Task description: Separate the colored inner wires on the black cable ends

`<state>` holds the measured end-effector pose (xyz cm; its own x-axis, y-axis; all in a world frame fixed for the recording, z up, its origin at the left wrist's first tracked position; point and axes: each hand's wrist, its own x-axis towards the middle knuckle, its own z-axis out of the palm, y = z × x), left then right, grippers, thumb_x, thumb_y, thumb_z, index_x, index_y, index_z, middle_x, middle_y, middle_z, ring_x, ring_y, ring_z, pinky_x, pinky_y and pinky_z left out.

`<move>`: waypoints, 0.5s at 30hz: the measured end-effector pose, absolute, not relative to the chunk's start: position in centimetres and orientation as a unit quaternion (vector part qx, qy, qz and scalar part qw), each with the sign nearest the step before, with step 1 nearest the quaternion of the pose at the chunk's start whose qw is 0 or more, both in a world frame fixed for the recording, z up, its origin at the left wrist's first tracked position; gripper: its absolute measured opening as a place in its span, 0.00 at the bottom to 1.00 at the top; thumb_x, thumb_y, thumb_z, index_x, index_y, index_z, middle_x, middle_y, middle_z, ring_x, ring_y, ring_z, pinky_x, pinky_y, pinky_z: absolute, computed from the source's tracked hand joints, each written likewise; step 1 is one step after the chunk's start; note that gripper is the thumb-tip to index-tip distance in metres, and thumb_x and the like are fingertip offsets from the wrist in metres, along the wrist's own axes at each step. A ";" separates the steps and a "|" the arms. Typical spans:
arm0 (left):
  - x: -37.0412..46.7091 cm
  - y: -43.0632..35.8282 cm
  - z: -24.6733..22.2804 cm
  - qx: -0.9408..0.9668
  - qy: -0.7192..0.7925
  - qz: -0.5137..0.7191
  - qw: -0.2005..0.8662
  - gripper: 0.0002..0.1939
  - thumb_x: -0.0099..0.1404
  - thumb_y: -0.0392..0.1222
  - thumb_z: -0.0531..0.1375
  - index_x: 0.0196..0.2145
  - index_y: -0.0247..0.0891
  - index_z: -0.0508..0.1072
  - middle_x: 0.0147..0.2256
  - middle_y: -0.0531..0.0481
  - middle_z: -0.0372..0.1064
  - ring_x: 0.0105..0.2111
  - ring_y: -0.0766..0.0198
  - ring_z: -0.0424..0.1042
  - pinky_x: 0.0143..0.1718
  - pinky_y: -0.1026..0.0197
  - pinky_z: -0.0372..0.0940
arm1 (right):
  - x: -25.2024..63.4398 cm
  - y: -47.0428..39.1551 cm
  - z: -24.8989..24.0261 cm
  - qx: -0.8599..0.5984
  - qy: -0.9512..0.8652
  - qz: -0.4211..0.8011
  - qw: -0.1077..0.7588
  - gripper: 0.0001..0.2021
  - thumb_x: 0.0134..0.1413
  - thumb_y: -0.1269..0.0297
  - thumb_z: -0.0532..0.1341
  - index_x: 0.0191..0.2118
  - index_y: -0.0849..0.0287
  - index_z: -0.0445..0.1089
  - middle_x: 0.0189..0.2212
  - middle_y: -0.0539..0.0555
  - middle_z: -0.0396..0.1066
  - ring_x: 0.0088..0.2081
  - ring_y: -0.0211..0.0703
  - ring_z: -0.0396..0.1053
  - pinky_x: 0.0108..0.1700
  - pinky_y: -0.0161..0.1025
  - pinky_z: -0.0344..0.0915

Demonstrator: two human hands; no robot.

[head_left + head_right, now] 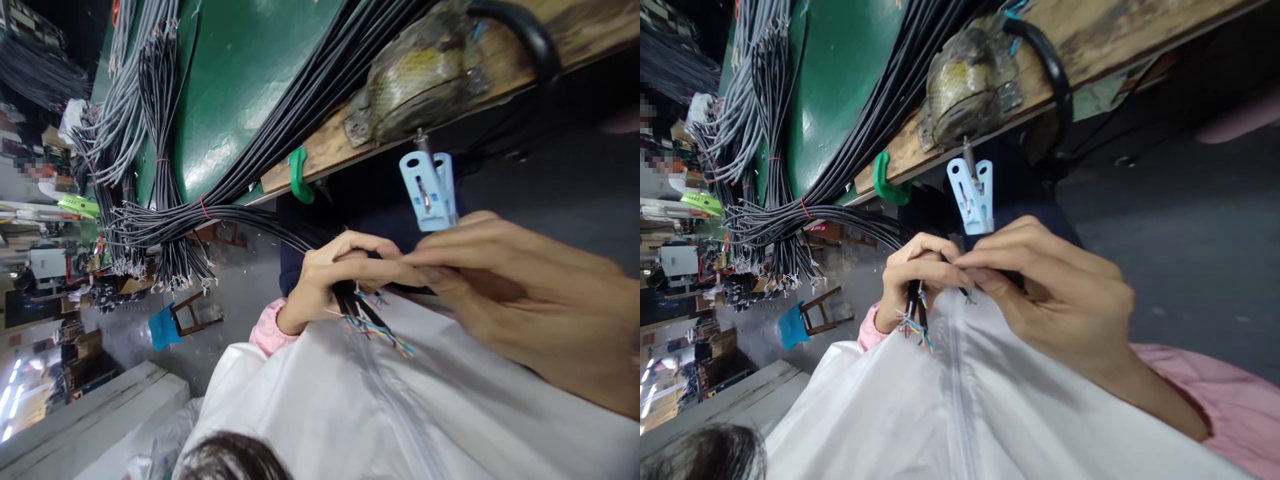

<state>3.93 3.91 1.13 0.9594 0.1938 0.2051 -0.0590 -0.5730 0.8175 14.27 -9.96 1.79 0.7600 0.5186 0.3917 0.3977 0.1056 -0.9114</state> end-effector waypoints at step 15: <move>6.3 4.3 3.2 0.875 0.012 0.183 0.448 0.27 0.71 0.58 0.58 0.26 0.33 0.79 0.23 0.52 0.74 0.21 0.71 0.73 0.24 0.67 0.67 | 18.6 -10.2 0.4 -0.615 -0.453 0.100 0.637 0.14 0.63 0.48 0.61 0.29 0.47 0.72 0.22 0.50 0.71 0.26 0.39 0.70 0.27 0.43 0.63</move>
